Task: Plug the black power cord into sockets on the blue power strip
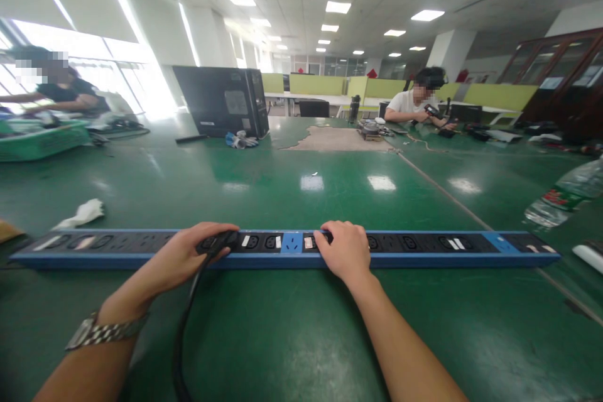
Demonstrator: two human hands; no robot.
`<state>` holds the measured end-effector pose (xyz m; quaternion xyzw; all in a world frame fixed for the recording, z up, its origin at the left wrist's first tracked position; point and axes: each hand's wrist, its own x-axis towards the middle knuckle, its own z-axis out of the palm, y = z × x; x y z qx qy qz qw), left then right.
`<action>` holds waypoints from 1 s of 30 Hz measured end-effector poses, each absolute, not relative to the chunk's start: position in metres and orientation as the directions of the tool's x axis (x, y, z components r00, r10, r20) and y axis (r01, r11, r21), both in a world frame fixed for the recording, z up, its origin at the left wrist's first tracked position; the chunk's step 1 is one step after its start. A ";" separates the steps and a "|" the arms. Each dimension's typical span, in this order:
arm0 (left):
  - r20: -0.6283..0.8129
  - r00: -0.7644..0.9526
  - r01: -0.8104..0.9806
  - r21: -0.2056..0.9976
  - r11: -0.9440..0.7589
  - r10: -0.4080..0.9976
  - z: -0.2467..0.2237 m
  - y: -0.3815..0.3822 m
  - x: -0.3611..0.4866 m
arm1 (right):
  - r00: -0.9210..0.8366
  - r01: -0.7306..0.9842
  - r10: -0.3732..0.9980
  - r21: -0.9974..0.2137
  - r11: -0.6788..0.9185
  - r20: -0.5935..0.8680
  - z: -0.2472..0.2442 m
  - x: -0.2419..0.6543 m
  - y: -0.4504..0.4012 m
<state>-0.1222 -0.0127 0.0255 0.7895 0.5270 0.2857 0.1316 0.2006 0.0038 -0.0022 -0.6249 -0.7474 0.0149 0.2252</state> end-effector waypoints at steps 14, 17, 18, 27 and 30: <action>0.370 0.338 0.714 0.498 -0.492 0.865 0.017 -0.005 -0.001 | -0.037 0.871 0.942 -0.451 0.194 0.334 0.001 0.202 0.003; 0.354 0.355 0.658 0.563 -0.500 0.865 0.016 -0.005 -0.012 | -0.051 0.870 0.939 -0.447 0.209 0.341 0.001 0.201 0.003; 0.351 0.368 0.644 0.571 -0.509 0.861 0.016 -0.005 -0.014 | -0.057 0.871 0.938 -0.442 0.214 0.341 0.000 0.201 0.003; 0.410 0.405 0.685 0.456 -0.568 0.817 0.010 -0.008 -0.006 | -0.013 0.801 0.890 -0.528 0.281 0.455 -0.003 0.201 0.002; 0.436 0.398 0.718 0.399 -0.570 0.807 0.004 -0.010 -0.004 | 0.053 0.656 0.837 -0.651 0.382 0.545 -0.002 0.192 -0.007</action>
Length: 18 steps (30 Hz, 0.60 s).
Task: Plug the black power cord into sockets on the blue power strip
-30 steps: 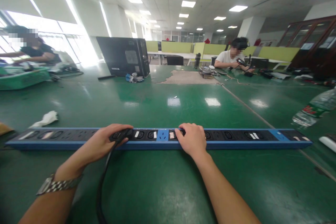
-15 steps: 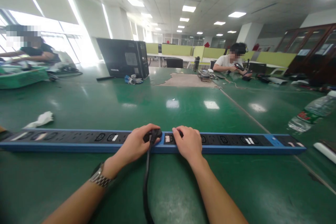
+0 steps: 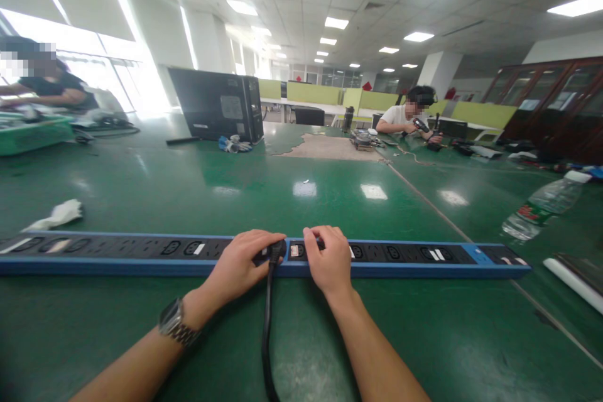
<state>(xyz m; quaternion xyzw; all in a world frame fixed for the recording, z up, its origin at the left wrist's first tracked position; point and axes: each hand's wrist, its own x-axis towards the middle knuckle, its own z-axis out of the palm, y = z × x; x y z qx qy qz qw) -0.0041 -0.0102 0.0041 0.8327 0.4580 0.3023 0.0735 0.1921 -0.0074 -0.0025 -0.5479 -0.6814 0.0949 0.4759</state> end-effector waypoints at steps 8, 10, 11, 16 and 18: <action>0.370 0.355 0.876 0.190 -0.444 0.859 -0.007 -0.012 0.002 | -0.293 0.236 0.933 -0.930 0.280 0.207 -0.002 0.157 -0.034; 0.367 0.337 0.889 0.179 -0.422 0.867 -0.007 -0.012 0.003 | -0.288 0.108 0.942 -0.972 0.210 0.172 -0.004 0.155 -0.033; 0.369 0.334 0.891 0.177 -0.418 0.868 -0.007 -0.012 0.004 | -0.276 0.045 0.948 -0.983 0.175 0.157 -0.005 0.155 -0.032; 0.372 0.349 0.883 0.178 -0.435 0.860 -0.005 -0.012 0.005 | -0.279 -0.142 0.957 -0.989 0.034 0.073 -0.008 0.157 -0.026; 0.376 0.346 0.882 0.181 -0.435 0.859 -0.004 -0.012 0.005 | -0.280 -0.154 0.958 -0.988 0.017 0.061 -0.007 0.156 -0.026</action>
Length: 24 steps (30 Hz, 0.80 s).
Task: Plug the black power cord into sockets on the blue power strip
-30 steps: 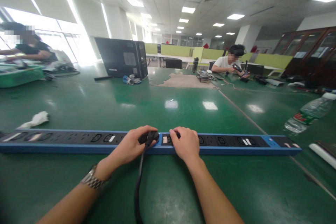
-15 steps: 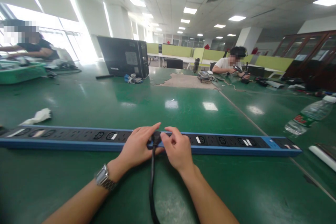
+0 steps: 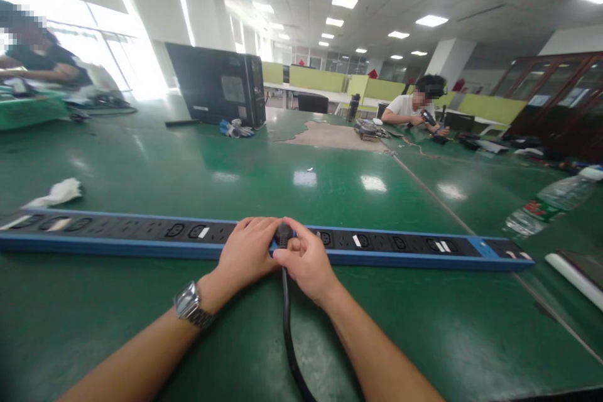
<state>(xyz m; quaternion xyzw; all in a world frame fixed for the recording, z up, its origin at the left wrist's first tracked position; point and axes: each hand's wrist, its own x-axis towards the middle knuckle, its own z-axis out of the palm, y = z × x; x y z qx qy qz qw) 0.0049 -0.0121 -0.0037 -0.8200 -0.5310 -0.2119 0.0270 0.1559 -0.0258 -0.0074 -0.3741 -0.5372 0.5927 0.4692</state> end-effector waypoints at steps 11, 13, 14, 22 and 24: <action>0.389 0.343 0.882 0.179 -0.435 0.855 -0.006 -0.011 0.005 | 0.185 -0.252 0.961 -0.935 0.249 0.206 0.043 0.199 -0.041; 0.382 0.339 0.884 0.182 -0.430 0.860 -0.006 -0.010 0.005 | 0.224 -0.211 0.971 -0.969 0.129 0.081 0.033 0.226 -0.033; 0.377 0.340 0.884 0.184 -0.429 0.861 -0.006 -0.010 0.005 | 0.213 -0.200 0.977 -0.978 0.065 0.022 0.027 0.238 -0.030; 0.393 0.354 0.877 0.175 -0.447 0.849 -0.010 -0.009 0.003 | 0.126 -0.188 0.990 -0.981 -0.044 -0.069 0.004 0.252 -0.026; 0.397 0.358 0.879 0.162 -0.448 0.845 -0.010 -0.009 0.003 | 0.133 -0.147 0.989 -0.988 -0.046 -0.066 0.005 0.248 -0.027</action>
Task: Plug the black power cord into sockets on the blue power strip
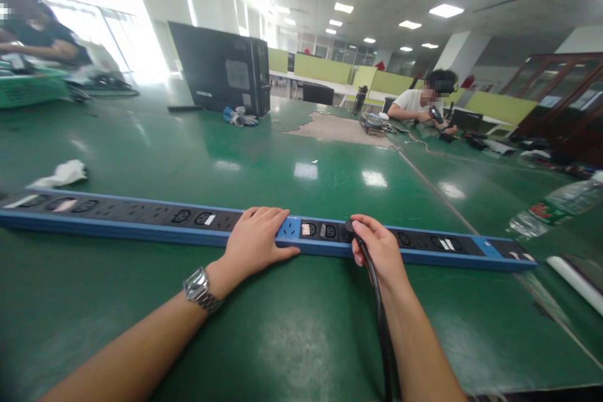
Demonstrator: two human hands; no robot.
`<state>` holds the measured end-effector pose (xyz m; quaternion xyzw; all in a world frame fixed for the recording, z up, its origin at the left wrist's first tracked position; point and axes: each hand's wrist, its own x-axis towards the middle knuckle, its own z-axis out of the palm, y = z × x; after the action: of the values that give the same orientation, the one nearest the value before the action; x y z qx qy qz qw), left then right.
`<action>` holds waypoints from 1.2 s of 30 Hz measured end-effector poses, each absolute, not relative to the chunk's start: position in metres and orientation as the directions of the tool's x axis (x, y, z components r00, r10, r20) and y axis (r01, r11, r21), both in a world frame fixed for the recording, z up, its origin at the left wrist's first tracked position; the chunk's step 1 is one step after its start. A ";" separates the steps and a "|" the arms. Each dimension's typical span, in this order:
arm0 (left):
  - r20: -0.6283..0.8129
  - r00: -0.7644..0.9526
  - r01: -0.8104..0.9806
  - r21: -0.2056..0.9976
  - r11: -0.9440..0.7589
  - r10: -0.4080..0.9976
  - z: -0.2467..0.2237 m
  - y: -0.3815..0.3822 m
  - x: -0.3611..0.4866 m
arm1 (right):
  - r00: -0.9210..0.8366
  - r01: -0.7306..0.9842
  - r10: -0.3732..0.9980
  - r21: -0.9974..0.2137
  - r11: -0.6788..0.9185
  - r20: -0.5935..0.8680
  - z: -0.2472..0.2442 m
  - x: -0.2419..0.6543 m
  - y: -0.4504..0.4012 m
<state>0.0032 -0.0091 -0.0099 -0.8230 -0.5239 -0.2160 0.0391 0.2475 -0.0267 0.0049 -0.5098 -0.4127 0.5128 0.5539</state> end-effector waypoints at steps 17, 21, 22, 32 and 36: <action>0.393 0.368 0.877 0.154 -0.455 0.843 -0.009 -0.009 0.003 | 0.397 -0.070 0.896 -0.966 0.247 0.201 0.059 0.303 -0.045; 0.398 0.369 0.874 0.158 -0.459 0.840 -0.008 -0.010 0.003 | 0.324 -0.037 0.946 -0.999 0.003 -0.009 0.049 0.359 -0.044; 0.398 0.371 0.874 0.156 -0.460 0.839 -0.008 -0.010 0.003 | 0.309 -0.047 0.950 -0.998 -0.038 -0.051 0.042 0.372 -0.043; 0.399 0.362 0.877 0.160 -0.453 0.842 -0.008 -0.010 0.003 | 0.282 -0.021 0.948 -0.989 -0.145 -0.145 0.012 0.424 -0.043; 0.398 0.368 0.876 0.155 -0.457 0.840 -0.008 -0.010 0.003 | 0.294 0.036 0.946 -0.988 -0.152 -0.135 0.011 0.415 -0.038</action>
<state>0.0030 -0.0098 -0.0085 -0.8260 -0.5193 -0.2151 0.0413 0.4150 -0.0384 0.0111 -0.6174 -0.3976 0.4414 0.5158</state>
